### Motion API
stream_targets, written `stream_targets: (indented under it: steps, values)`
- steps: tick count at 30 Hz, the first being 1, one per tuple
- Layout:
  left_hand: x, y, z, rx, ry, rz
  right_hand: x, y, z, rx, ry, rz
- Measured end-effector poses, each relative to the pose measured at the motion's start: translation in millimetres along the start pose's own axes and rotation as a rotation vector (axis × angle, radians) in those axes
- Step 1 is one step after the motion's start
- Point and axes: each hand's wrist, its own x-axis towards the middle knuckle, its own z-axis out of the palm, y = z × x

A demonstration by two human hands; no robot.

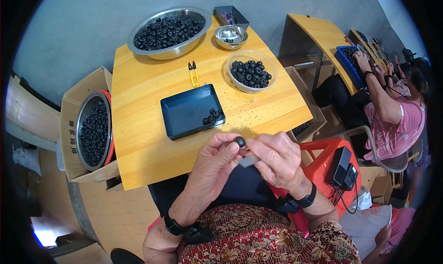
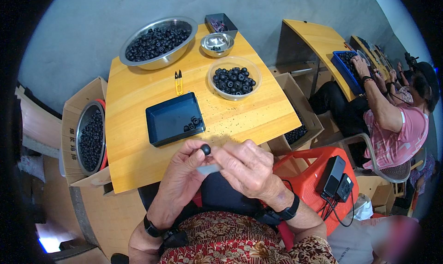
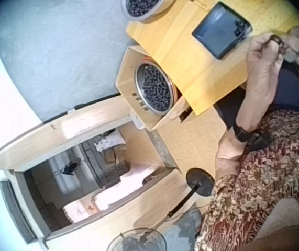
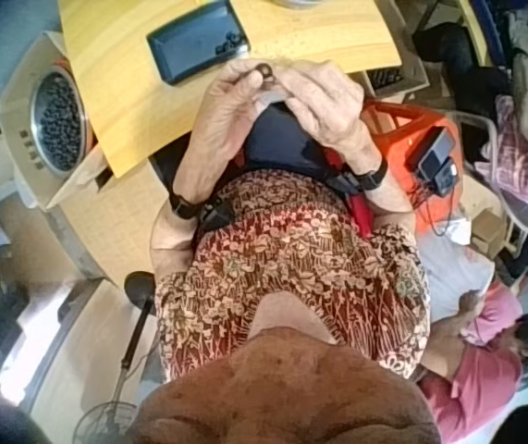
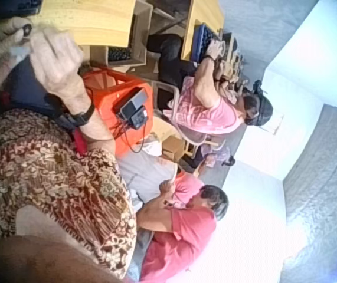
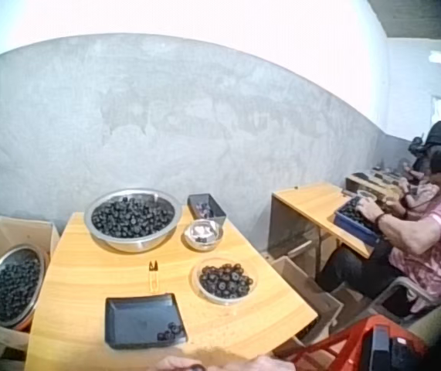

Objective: Sorting and inspecting small black round parts on a table in a manufacturing workspace.

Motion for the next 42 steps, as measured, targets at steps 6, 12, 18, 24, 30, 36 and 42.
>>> stream_targets:
  steps: [6,12,18,24,30,36,42]
  values:
    - [1,0,2,0.058,0.022,0.046,0,-2,1,-0.102,-0.047,0.086]
    - [1,3,7,0.08,0.039,0.041,-3,0,6,-0.164,-0.048,0.076]
    - [1,4,8,0.04,0.044,0.001,-4,1,6,-0.182,-0.053,0.066]
    - [1,3,1,-0.002,0.047,-0.01,-6,7,11,-0.181,-0.057,0.059]
    - [2,8,7,0.08,0.034,0.041,-5,16,6,-0.051,0.068,0.233]
    - [2,1,-2,0.008,0.044,0.001,11,-3,5,0.195,0.008,0.202]
    - [6,4,-2,0.038,0.055,-0.033,9,-2,8,0.153,-0.022,0.169]
